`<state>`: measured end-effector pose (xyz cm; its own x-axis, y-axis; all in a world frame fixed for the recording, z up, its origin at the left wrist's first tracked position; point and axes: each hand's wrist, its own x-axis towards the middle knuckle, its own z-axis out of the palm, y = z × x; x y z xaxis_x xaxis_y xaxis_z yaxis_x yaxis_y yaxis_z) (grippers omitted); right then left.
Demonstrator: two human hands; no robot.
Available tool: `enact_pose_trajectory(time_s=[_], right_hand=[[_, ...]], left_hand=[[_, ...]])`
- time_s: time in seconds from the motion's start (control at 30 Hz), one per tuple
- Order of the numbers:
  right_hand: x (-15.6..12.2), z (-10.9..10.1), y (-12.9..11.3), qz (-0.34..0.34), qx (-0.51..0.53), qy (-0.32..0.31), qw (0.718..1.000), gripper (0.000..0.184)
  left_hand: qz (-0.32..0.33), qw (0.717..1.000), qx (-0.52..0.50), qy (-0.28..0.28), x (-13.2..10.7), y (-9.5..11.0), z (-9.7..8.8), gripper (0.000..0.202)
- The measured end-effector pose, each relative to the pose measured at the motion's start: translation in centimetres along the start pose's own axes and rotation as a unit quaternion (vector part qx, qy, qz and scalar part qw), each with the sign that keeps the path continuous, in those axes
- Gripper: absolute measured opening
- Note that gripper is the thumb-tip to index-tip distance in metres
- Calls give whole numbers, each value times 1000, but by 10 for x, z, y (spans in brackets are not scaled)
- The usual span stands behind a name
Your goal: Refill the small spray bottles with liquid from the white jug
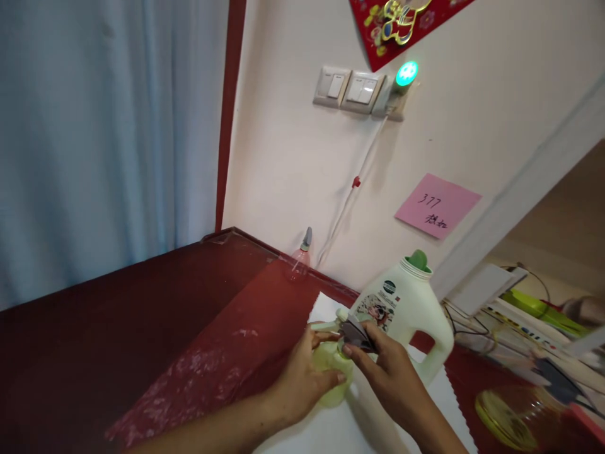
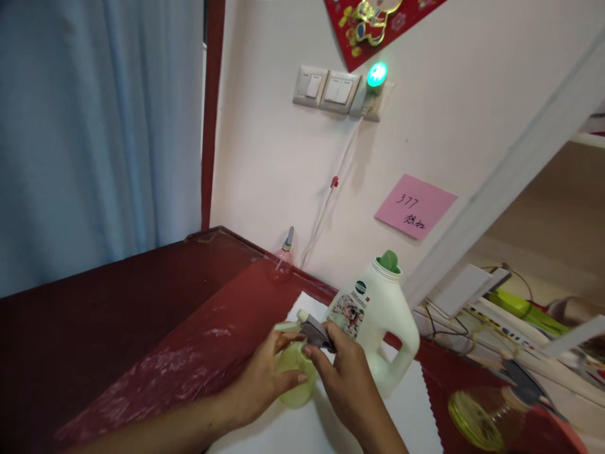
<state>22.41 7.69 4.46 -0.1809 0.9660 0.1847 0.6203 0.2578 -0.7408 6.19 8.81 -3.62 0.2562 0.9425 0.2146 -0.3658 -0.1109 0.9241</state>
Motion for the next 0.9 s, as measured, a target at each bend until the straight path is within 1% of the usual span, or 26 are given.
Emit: enact_pose_trajectory(time_s=[0.07,0.13,0.3,0.4,0.47,0.53,0.6,0.67,0.73,0.83,0.9], right_hand=[[1,-1,-2,3,-27,-4,1000,28],[3,-2,-3,4,-51,-8,999,27],[6,-1,-3,18,-112,0,994,32],[6,3,2,26,-136,21,990,37],[4,6,5,28,-145,32,989,39],[1,10,7,28,-148,38,988,40],[-2,12,8,24,-147,42,988,41],[-4,13,7,22,-142,45,989,43],[-5,11,5,28,-150,42,987,44],[-5,2,-4,59,-198,23,978,49],[-3,-3,-9,78,-216,30,973,52]], left_hand=[[-14,1000,26,10,-1,1,0,52],[-23,999,37,13,-2,1,1,52],[-39,999,22,20,-3,2,4,50],[-29,999,30,30,-3,4,8,52],[-20,997,53,53,-3,6,12,50],[-11,993,84,77,-1,9,16,43],[-1,989,115,88,1,12,19,32],[12,986,142,85,2,13,21,23],[31,983,166,77,3,14,20,19],[53,979,186,70,2,16,18,19],[51,977,197,68,1,17,17,20]])
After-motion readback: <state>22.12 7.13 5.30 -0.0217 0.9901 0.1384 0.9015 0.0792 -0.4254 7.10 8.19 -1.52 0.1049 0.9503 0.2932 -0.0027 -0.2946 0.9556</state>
